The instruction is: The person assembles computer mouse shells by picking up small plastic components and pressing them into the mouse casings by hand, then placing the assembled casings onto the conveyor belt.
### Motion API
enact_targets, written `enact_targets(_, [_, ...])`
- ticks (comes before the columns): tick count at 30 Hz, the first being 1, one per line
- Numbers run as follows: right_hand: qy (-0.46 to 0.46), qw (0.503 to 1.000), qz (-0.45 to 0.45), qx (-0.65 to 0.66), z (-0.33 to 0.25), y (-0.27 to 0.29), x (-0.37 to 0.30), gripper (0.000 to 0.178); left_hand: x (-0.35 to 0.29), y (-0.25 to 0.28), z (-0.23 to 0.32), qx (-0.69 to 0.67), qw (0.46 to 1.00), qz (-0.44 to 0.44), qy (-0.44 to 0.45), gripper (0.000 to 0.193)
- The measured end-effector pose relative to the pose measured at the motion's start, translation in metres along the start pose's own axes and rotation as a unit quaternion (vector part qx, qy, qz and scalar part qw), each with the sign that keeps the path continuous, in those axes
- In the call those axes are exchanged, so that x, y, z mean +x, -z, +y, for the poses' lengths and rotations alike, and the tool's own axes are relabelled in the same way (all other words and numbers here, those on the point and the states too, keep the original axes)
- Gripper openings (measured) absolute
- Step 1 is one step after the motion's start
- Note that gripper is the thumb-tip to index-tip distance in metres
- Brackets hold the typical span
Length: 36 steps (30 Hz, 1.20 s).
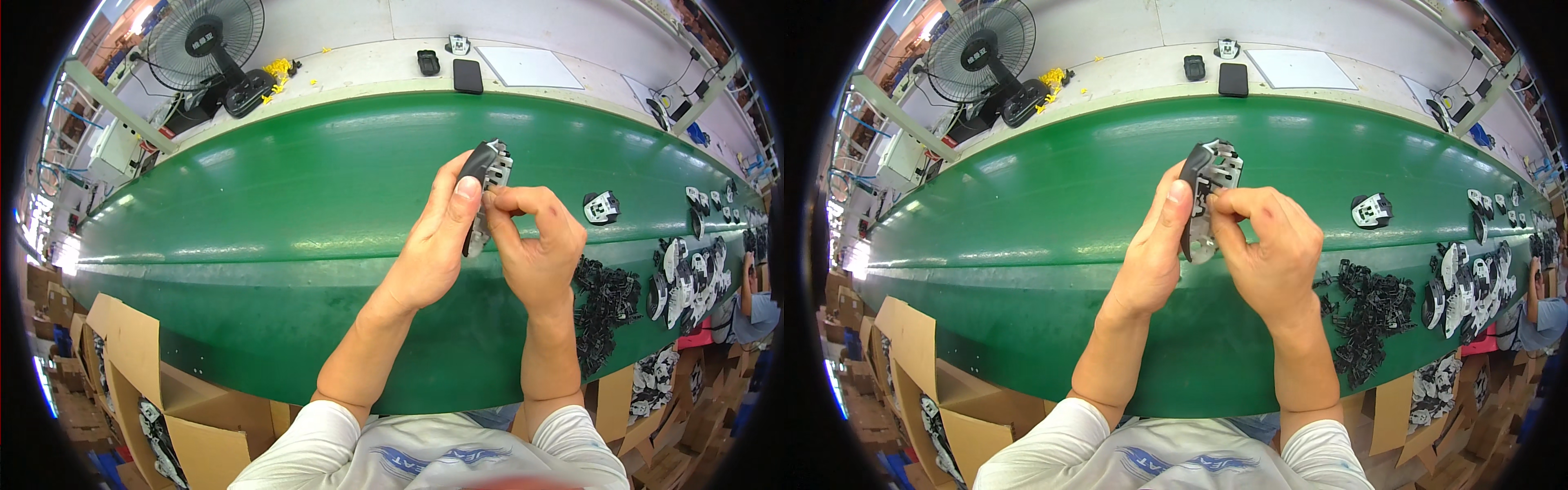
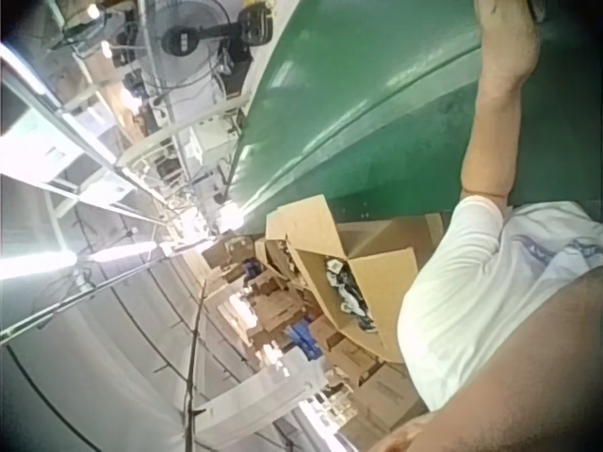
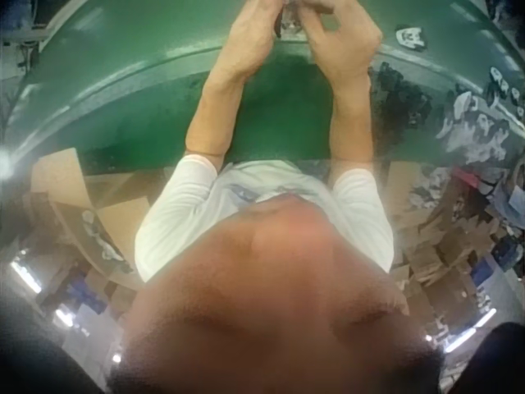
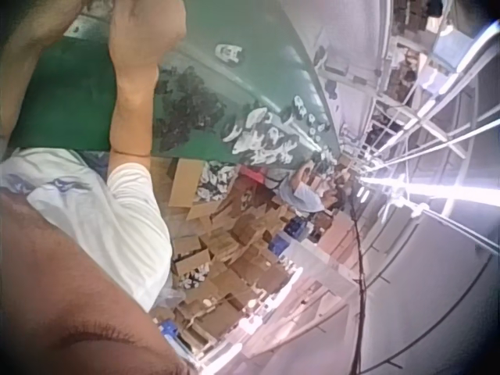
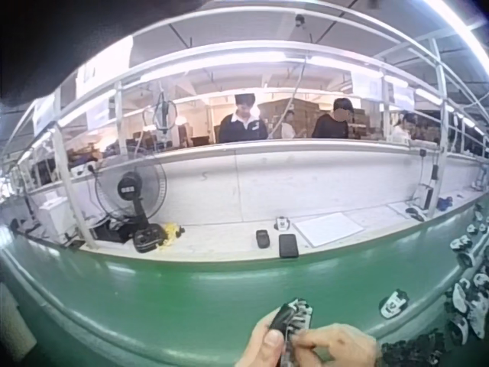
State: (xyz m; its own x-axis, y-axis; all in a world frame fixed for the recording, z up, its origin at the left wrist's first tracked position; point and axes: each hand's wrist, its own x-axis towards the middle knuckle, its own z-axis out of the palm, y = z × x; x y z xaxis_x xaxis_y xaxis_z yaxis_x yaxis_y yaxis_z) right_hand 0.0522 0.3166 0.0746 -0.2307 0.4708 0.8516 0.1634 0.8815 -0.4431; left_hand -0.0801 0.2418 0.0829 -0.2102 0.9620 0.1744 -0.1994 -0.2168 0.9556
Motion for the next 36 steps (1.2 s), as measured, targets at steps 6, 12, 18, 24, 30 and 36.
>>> enact_targets(6, [-0.078,0.995,-0.053,0.038,-0.001,0.008,0.005,0.021,0.002,0.011,-0.008,0.038,0.997,-0.069,-0.019,0.065])
enact_targets(12, [-0.095,0.992,-0.083,0.016,-0.003,0.011,0.009,0.021,0.006,0.0,-0.014,-0.068,0.997,-0.038,-0.011,0.064])
enact_targets(18, [-0.047,0.998,-0.043,0.022,0.007,0.027,0.012,0.035,0.0,-0.002,-0.003,-0.239,0.97,-0.02,0.042,0.06])
enact_targets(24, [-0.279,0.9,-0.041,0.334,0.0,0.022,0.01,0.047,0.0,0.008,-0.004,-0.285,0.953,-0.099,0.014,0.063])
enact_targets(30, [-0.255,0.93,-0.042,0.26,-0.004,0.022,0.006,0.053,-0.007,-0.008,-0.005,-0.103,0.993,0.035,-0.034,0.059])
enact_targets(36, [-0.191,0.952,-0.066,0.231,-0.012,0.006,-0.001,0.069,-0.002,-0.005,-0.01,-0.046,0.991,0.084,-0.088,0.047])
